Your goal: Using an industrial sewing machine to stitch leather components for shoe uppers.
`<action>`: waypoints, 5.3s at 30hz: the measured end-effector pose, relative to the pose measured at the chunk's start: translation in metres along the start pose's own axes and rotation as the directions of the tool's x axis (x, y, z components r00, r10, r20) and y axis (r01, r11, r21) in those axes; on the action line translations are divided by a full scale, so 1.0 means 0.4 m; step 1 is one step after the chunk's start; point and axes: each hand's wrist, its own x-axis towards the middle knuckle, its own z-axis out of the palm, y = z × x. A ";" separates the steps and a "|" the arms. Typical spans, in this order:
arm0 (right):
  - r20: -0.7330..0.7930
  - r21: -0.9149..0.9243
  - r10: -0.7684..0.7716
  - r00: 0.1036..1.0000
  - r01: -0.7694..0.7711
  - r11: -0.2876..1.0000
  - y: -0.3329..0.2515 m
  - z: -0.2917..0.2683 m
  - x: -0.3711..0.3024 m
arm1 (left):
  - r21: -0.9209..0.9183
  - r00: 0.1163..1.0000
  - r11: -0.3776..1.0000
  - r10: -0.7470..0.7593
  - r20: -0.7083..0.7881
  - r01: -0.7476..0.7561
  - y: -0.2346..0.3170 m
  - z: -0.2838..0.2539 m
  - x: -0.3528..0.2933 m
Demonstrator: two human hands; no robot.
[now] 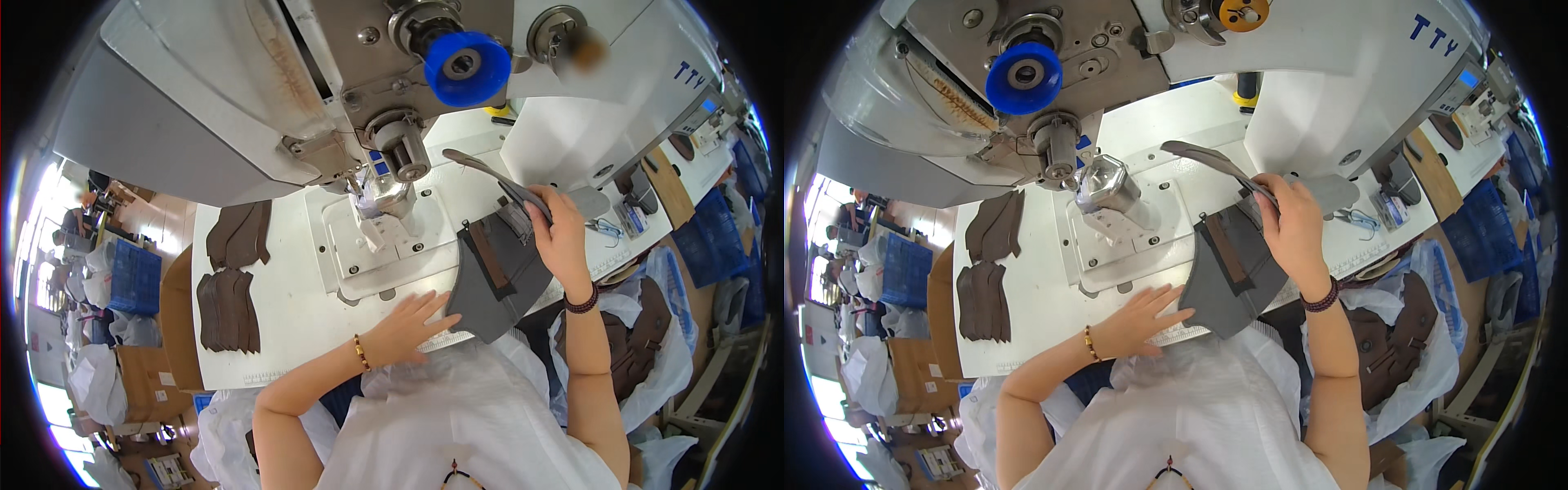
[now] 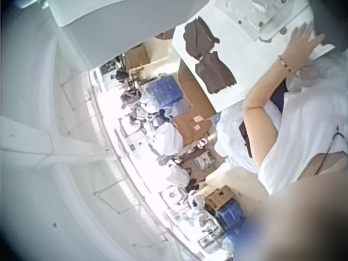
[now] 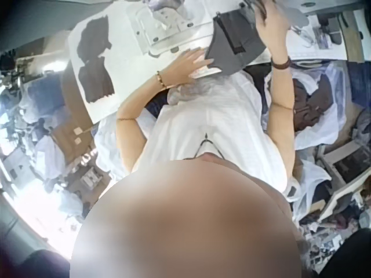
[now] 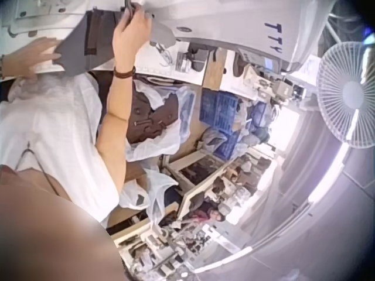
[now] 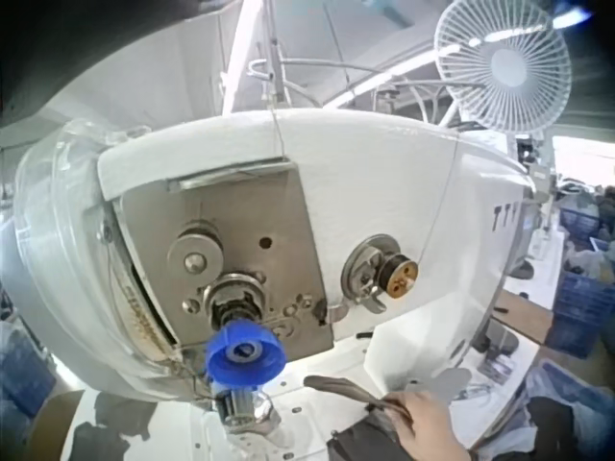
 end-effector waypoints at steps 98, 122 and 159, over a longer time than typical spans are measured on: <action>0.563 0.380 -0.058 0.825 -0.196 0.904 -0.003 0.256 0.146 | 0.537 0.709 0.838 0.324 -0.627 0.092 -0.129 -0.266 -0.017; 0.705 0.614 -0.246 0.666 -0.746 -0.258 0.163 0.353 0.145 | 0.421 0.667 0.895 0.225 -0.711 0.146 -0.131 -0.278 0.000; 0.407 0.073 -0.559 0.722 0.584 0.808 -0.123 0.065 -0.035 | 0.041 0.500 0.931 -0.156 -0.852 0.362 -0.049 -0.271 0.017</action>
